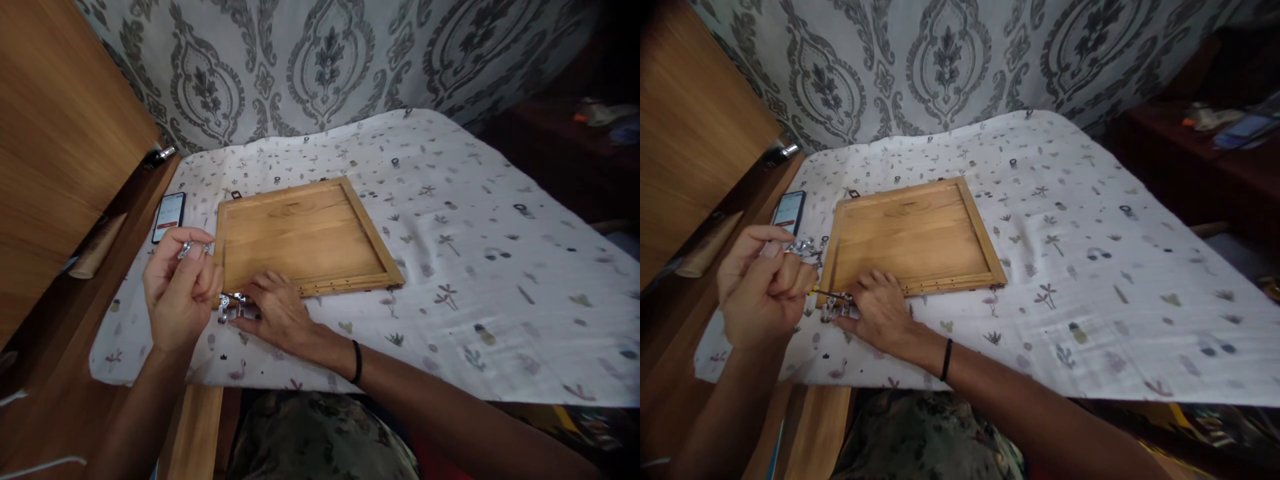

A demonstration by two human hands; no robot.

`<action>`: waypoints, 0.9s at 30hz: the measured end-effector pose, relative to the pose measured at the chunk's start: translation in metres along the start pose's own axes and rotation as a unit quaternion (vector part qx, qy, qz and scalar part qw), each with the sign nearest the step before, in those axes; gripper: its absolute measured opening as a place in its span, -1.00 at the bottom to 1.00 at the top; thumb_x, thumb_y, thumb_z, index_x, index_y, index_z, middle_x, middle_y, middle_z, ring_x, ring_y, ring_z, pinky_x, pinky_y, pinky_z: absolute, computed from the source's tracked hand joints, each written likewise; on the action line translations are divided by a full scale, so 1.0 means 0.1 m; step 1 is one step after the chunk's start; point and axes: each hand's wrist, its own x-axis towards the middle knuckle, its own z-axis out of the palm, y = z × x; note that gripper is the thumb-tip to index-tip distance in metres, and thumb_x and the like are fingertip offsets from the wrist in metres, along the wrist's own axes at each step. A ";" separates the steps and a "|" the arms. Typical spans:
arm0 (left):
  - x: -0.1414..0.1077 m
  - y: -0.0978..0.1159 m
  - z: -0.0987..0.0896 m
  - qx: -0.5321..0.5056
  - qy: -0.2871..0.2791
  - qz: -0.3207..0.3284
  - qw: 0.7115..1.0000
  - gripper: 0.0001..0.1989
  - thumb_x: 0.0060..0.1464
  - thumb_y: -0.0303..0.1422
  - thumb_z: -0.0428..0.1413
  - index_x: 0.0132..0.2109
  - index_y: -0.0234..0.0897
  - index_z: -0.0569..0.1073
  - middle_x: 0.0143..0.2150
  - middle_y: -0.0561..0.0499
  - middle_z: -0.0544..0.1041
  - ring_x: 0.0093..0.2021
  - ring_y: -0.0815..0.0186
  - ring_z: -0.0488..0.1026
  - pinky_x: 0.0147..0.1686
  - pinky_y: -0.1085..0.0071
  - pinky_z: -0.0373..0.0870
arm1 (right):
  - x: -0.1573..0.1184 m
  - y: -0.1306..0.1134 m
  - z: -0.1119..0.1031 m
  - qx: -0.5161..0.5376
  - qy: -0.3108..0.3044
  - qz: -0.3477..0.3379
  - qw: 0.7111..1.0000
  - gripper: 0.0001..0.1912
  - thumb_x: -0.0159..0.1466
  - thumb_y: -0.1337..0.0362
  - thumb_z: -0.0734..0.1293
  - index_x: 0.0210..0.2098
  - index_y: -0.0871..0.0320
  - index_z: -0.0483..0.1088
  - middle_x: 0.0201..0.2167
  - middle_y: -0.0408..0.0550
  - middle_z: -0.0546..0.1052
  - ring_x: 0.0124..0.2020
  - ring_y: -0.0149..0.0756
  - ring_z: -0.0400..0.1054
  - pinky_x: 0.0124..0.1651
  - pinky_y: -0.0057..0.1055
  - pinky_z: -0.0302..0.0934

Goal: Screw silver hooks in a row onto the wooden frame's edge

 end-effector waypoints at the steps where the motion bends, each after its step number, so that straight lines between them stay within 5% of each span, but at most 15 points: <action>1: 0.00 0.00 0.00 0.000 0.002 0.001 1.000 -0.93 0.17 -0.36 0.29 -0.28 -0.20 0.55 -0.68 0.26 -0.05 -0.67 0.51 -0.26 -0.66 0.43 -0.21 | 0.00 0.00 0.00 -0.001 0.000 0.001 1.000 -0.47 0.25 -0.14 0.50 -0.07 0.21 0.57 -0.15 0.05 0.57 -0.07 -0.07 0.34 -0.05 -0.20 0.15; 7: 0.00 0.00 -0.02 -0.010 -0.015 -0.001 1.000 -0.95 0.17 -0.37 0.28 -0.26 -0.20 0.56 -0.67 0.27 -0.07 -0.67 0.52 -0.26 -0.66 0.48 -0.17 | 0.00 0.00 0.00 -0.001 -0.011 0.004 1.000 -0.51 0.27 -0.11 0.50 -0.10 0.21 0.57 -0.15 0.04 0.57 -0.06 -0.07 0.34 -0.04 -0.19 0.16; 13: 0.05 0.01 -0.17 -0.003 -0.152 -0.040 0.988 -0.81 0.22 -0.28 0.26 -0.03 -0.18 0.56 -0.67 0.27 0.04 -0.70 0.51 -0.11 -0.66 0.53 -0.02 | 0.01 -0.02 -0.03 0.002 -0.025 0.005 1.000 -0.52 0.28 -0.09 0.50 -0.10 0.23 0.57 -0.14 0.06 0.58 -0.06 -0.08 0.35 -0.02 -0.19 0.16; 18: 0.05 0.03 -0.13 0.103 -0.027 0.005 0.994 -0.72 0.27 -0.09 0.23 -0.07 -0.20 0.52 -0.47 0.04 0.43 -0.45 0.31 0.36 -0.45 0.40 0.36 | 0.02 -0.03 -0.04 0.003 -0.031 0.012 0.999 -0.45 0.27 -0.14 0.49 -0.04 0.24 0.58 -0.08 0.09 0.59 -0.01 -0.02 0.36 0.02 -0.15 0.17; 24: 0.00 0.00 0.00 -0.009 0.088 0.004 0.996 -0.80 0.09 -0.32 0.38 -0.22 -0.25 0.53 -0.55 0.15 0.23 -0.54 0.44 0.13 -0.58 0.53 0.19 | 0.03 -0.02 -0.02 -0.013 -0.029 0.013 0.999 -0.45 0.26 -0.15 0.49 -0.10 0.24 0.59 -0.13 0.09 0.58 -0.04 -0.05 0.37 -0.01 -0.16 0.18; 27: 0.04 -0.02 0.00 -0.033 0.086 0.009 0.996 -0.86 0.06 -0.42 0.33 -0.27 -0.24 0.50 -0.64 0.21 0.12 -0.63 0.49 -0.02 -0.67 0.55 -0.02 | 0.02 -0.01 -0.01 -0.013 -0.017 0.006 1.000 -0.46 0.25 -0.14 0.50 -0.10 0.24 0.59 -0.16 0.07 0.58 -0.06 -0.06 0.36 -0.02 -0.17 0.18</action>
